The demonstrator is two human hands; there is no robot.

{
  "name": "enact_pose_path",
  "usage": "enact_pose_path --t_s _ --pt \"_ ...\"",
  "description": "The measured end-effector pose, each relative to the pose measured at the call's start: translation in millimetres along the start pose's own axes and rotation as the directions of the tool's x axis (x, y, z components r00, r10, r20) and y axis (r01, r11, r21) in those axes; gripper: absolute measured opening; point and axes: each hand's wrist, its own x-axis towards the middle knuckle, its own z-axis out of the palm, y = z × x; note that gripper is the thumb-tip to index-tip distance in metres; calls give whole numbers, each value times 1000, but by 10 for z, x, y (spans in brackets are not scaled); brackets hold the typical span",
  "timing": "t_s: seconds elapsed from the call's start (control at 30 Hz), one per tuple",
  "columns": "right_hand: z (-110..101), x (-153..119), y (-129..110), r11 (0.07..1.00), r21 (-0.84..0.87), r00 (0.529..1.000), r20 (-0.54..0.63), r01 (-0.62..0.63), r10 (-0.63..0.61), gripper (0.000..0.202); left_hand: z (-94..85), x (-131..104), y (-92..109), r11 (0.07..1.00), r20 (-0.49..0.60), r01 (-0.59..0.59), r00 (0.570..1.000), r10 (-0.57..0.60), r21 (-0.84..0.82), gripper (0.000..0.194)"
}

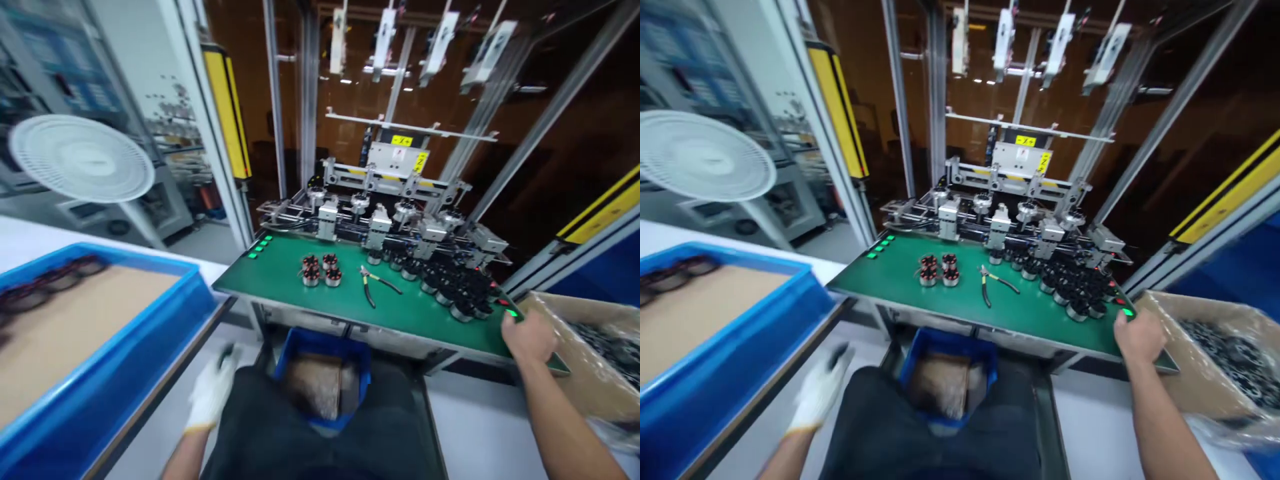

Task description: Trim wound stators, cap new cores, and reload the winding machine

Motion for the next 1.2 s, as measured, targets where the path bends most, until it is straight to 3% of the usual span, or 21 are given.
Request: enact_pose_path --t_s 0.07,0.17,0.27,0.37,0.5,0.67,0.8,0.87,1.0,1.2 --pt "-93 -56 -303 990 116 994 -84 76 -66 60 -98 289 112 999 -61 -22 998 25 40 34" --pt "-149 -330 -986 892 319 948 -117 319 -296 59 -260 888 385 973 -107 -215 969 224 83 40" --pt "-113 -790 -1769 681 505 820 -102 531 -563 38 -294 1372 732 900 -88 -419 898 430 121 43" --pt "-51 -1213 -2435 513 646 704 -53 565 -708 27 -175 1594 964 843 -55 -516 847 529 153 40" --pt "29 -1547 -2976 429 792 608 94 434 -789 22 -63 1639 887 820 -40 -540 830 556 188 26" --pt "161 -1756 -3389 500 864 501 404 66 -765 23 -118 1564 501 824 -22 -530 838 545 200 24" --pt "252 -1823 -3760 583 761 344 648 -284 -679 27 -105 1460 334 852 -50 -480 865 500 211 30" --pt "265 -1816 -3910 617 676 261 731 -402 -631 28 -88 1417 313 860 -68 -464 871 487 212 33" --pt "231 -1749 -4054 663 548 164 819 -511 -550 27 -95 1374 346 850 -81 -485 857 508 205 26" --pt "181 -1659 -4070 678 483 97 846 -554 -524 25 -90 1262 483 844 -99 -507 844 527 173 25"
